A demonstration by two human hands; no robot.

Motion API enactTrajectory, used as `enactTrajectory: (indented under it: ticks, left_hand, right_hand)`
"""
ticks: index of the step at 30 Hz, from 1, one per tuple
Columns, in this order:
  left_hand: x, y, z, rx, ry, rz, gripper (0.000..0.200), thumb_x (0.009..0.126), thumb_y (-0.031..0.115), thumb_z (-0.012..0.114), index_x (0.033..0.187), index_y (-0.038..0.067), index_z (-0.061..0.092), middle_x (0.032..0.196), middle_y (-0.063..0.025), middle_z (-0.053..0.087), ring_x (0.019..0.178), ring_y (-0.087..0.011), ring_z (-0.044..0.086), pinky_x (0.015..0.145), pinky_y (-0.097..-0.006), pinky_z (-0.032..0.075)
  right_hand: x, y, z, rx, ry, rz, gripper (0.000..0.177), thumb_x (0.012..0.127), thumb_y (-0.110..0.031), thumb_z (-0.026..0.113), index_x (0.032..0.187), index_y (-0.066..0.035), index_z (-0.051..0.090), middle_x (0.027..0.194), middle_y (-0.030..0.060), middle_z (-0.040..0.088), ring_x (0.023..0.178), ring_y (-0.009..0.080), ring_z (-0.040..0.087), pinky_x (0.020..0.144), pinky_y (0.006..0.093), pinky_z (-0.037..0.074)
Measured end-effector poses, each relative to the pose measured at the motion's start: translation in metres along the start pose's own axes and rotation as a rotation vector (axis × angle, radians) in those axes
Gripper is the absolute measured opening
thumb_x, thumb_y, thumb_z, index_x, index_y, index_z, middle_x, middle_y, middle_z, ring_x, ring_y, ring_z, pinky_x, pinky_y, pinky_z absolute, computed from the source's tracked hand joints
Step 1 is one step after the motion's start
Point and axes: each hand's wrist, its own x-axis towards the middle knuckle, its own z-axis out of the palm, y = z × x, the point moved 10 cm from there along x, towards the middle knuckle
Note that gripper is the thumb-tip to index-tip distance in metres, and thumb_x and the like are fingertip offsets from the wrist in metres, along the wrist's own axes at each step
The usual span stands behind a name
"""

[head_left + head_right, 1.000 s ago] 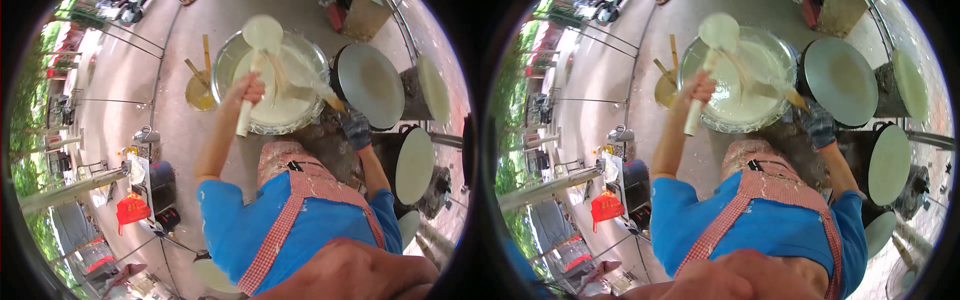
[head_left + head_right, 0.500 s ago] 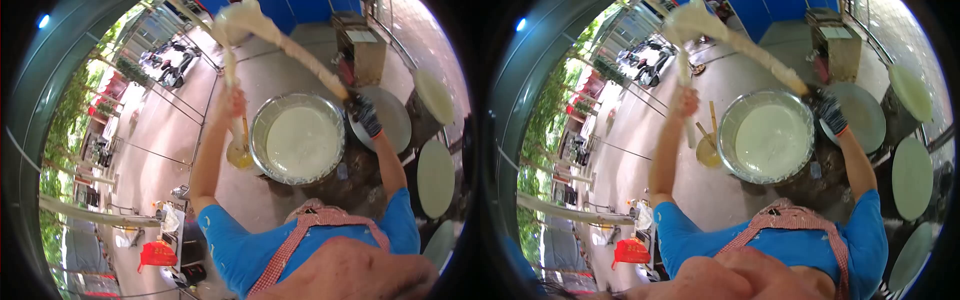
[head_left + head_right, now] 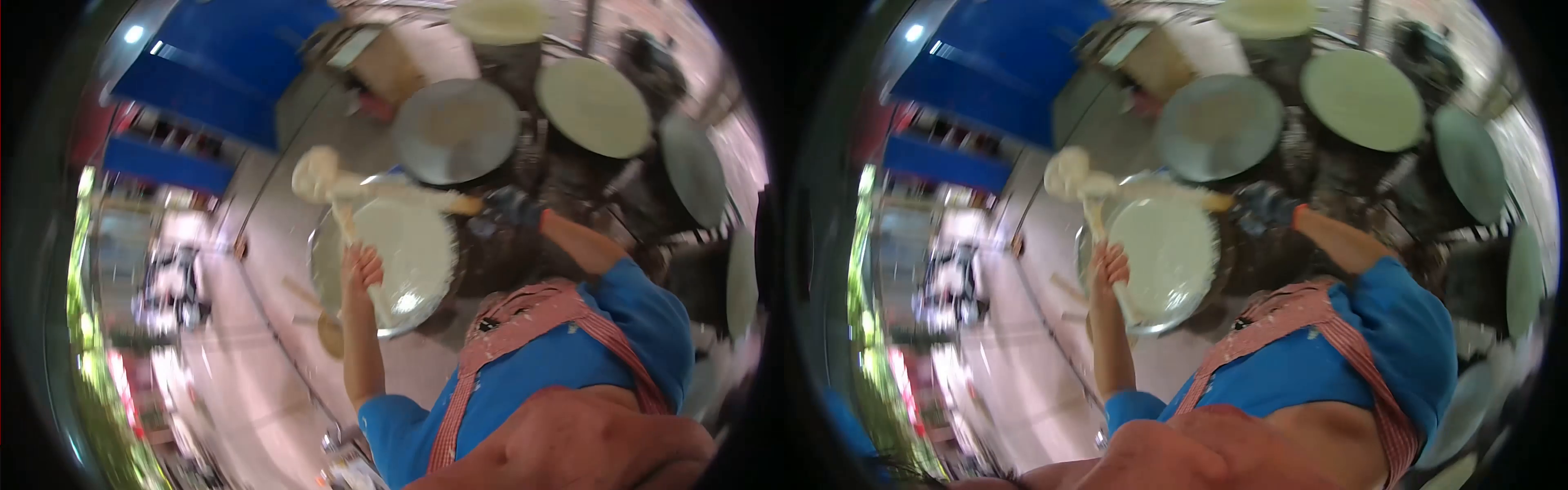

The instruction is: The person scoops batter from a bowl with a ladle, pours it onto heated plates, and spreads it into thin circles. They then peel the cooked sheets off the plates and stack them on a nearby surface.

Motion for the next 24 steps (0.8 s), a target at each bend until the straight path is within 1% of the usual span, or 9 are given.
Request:
enactTrajectory:
  ticks: [4,6,8,10,12,16,18,20,24]
  left_hand:
    - [0.062,-0.087,-0.016,-0.544,0.174,-0.191,0.023,0.087,0.019,0.037,0.091,-0.004,0.041,0.053,0.0022,0.031,0.036,-0.0069,0.028,0.033,-0.0202,0.029]
    - [0.099,-0.106,-0.034,-0.771,0.208,-0.239,0.028,0.087,0.017,0.035,0.098,-0.008,0.039,0.053,0.0013,0.032,0.036,-0.0077,0.029,0.035,-0.0203,0.031]
    - [0.134,-0.132,-0.019,-0.778,0.076,-0.326,0.025,0.087,0.016,0.034,0.094,-0.007,0.042,0.054,-0.0002,0.035,0.037,-0.0082,0.031,0.034,-0.0212,0.031]
    - [0.160,-0.135,0.023,-0.603,0.016,-0.218,0.020,0.087,0.016,0.034,0.081,-0.002,0.041,0.052,0.0001,0.034,0.037,-0.0076,0.031,0.033,-0.0213,0.030]
    - [0.197,-0.129,0.026,-0.471,-0.171,-0.426,0.020,0.086,0.015,0.038,0.069,0.006,0.035,0.050,0.0021,0.030,0.035,-0.0068,0.029,0.032,-0.0212,0.029]
    - [0.271,-0.053,0.013,0.596,0.322,0.045,0.018,0.078,0.011,0.050,0.076,0.012,0.033,0.051,0.0030,0.029,0.033,-0.0063,0.026,0.029,-0.0211,0.023]
    - [0.300,-0.036,0.018,0.702,0.453,0.189,0.021,0.075,0.008,0.051,0.081,0.013,0.032,0.052,0.0006,0.030,0.032,-0.0072,0.026,0.028,-0.0208,0.022]
    - [0.338,-0.034,0.002,0.728,0.459,0.231,0.023,0.073,0.006,0.050,0.089,0.013,0.035,0.052,-0.0011,0.032,0.032,-0.0088,0.028,0.027,-0.0226,0.023]
    - [0.380,0.004,-0.070,1.084,0.650,0.460,0.052,0.070,0.002,0.045,0.118,0.019,0.034,0.060,-0.0118,0.047,0.038,-0.0203,0.046,0.034,-0.0343,0.037]
  right_hand:
    - [-0.103,0.008,-0.071,-1.160,0.276,-0.223,0.027,0.073,-0.030,0.056,0.089,-0.008,0.058,0.070,0.0140,0.057,0.062,0.0277,0.057,0.058,0.0362,0.046]
    - [-0.152,0.036,-0.120,-1.169,0.347,-0.225,0.030,0.071,-0.035,0.056,0.087,-0.009,0.059,0.072,0.0138,0.058,0.067,0.0298,0.056,0.061,0.0384,0.045]
    - [-0.191,-0.028,-0.135,-1.229,0.137,0.324,0.034,0.070,-0.041,0.055,0.086,-0.010,0.060,0.075,0.0153,0.058,0.075,0.0279,0.056,0.066,0.0369,0.044]
    - [-0.211,0.008,-0.215,-1.310,0.467,0.142,0.037,0.069,-0.043,0.054,0.085,-0.010,0.061,0.077,0.0173,0.058,0.076,0.0284,0.056,0.068,0.0364,0.044]
    - [-0.216,-0.039,-0.251,-1.127,0.690,0.614,0.034,0.071,-0.037,0.054,0.092,-0.011,0.059,0.083,0.0181,0.057,0.077,0.0306,0.055,0.070,0.0372,0.044]
    - [-0.141,-0.074,-0.254,-0.982,0.748,0.001,0.035,0.076,-0.024,0.049,0.110,-0.013,0.050,0.092,0.0178,0.056,0.081,0.0328,0.054,0.072,0.0397,0.042]
    - [-0.088,-0.102,-0.207,-1.278,0.612,-0.362,0.038,0.075,-0.024,0.048,0.112,-0.014,0.048,0.092,0.0175,0.056,0.079,0.0325,0.054,0.071,0.0402,0.042]
    - [-0.041,-0.111,-0.174,-1.190,0.415,0.028,0.037,0.075,-0.024,0.048,0.110,-0.014,0.050,0.093,0.0169,0.056,0.080,0.0328,0.054,0.073,0.0403,0.042]
    - [0.022,-0.039,-0.213,-1.299,0.417,0.189,0.037,0.074,-0.026,0.048,0.108,-0.013,0.051,0.093,0.0164,0.056,0.082,0.0316,0.054,0.075,0.0396,0.041]
